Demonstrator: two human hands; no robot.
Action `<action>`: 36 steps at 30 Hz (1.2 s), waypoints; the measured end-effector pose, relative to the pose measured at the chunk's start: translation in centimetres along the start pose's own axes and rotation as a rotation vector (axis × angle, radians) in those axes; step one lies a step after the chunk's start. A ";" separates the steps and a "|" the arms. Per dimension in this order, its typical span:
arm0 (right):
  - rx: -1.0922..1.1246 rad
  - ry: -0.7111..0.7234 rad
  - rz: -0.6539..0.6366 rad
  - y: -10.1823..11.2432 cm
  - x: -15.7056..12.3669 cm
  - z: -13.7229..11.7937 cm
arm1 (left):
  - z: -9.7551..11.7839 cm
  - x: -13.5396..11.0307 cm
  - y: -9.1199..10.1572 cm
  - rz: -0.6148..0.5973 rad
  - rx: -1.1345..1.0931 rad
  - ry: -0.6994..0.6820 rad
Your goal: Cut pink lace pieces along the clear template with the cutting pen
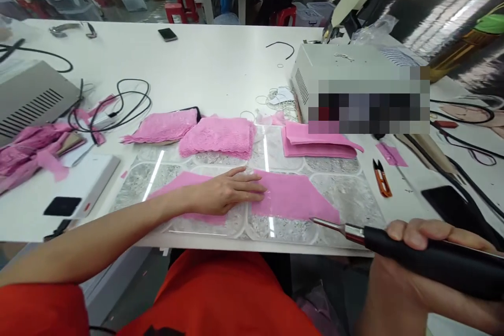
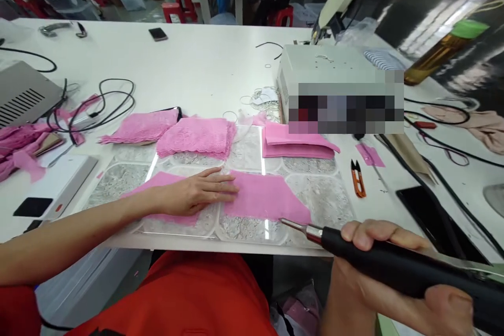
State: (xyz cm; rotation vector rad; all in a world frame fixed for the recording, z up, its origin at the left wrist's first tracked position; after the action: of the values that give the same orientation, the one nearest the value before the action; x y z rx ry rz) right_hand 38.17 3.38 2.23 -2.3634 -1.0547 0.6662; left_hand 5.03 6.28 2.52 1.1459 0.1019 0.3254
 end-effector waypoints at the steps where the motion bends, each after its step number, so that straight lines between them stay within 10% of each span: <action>1: -0.073 0.101 -0.117 -1.6 -0.9 0.2 | 0.0 -0.4 -0.3 -0.010 0.003 0.013; 9: -0.108 0.110 -0.731 -8.9 -6.0 5.1 | 0.1 -0.9 -1.8 -0.046 0.009 0.029; 29: -0.145 0.095 -0.700 -10.1 -7.2 6.3 | 0.7 -0.7 -1.5 0.021 0.078 -0.018; 36: -0.144 0.247 -0.634 -8.8 -4.5 2.9 | 0.9 -1.0 -1.4 0.057 0.099 -0.075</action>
State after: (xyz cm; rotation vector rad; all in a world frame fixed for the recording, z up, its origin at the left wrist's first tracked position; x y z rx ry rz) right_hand 28.97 5.73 6.23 -1.9712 -1.6545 0.0661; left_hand 4.60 4.68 1.53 1.2596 0.0196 0.3300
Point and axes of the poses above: each hand's wrist, its own x-axis towards the middle knuckle, its own y-axis out of the back of the hand, z = x × y, the point moved 6 cm from there along x, towards the middle knuckle, and after that the axes turned 12 degrees about -y, right-handed, at the moved point
